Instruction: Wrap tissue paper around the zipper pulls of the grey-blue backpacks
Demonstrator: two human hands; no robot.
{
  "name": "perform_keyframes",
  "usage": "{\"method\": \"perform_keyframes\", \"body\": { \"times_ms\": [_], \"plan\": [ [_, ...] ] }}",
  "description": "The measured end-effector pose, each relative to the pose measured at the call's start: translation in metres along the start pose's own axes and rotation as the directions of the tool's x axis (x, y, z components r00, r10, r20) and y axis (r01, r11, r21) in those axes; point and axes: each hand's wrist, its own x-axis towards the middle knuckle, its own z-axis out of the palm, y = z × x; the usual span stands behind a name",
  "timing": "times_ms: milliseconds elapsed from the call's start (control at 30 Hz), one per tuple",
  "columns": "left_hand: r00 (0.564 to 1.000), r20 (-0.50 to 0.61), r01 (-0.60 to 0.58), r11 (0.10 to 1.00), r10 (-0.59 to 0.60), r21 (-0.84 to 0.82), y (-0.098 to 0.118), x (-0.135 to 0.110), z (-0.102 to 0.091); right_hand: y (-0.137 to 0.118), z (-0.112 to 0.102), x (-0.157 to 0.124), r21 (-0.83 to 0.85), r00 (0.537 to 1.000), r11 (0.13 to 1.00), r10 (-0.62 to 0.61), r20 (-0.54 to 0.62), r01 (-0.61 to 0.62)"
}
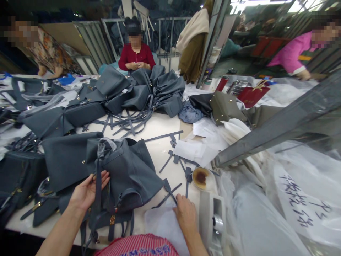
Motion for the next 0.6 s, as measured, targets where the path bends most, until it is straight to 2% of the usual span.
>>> {"method": "perform_keyframes", "body": {
  "times_ms": [167,600],
  "plan": [
    [0.999,0.011,0.051,0.992,-0.05,-0.113,0.005,0.012,0.0,-0.004,0.001,0.0,-0.034,0.999,0.999,-0.002,0.035,0.003],
    [0.994,0.065,0.095,0.979,-0.084,-0.182,0.008,0.027,-0.004,-0.013,0.003,-0.01,-0.022,0.996,0.998,-0.05,0.078,0.052]
  ]
}}
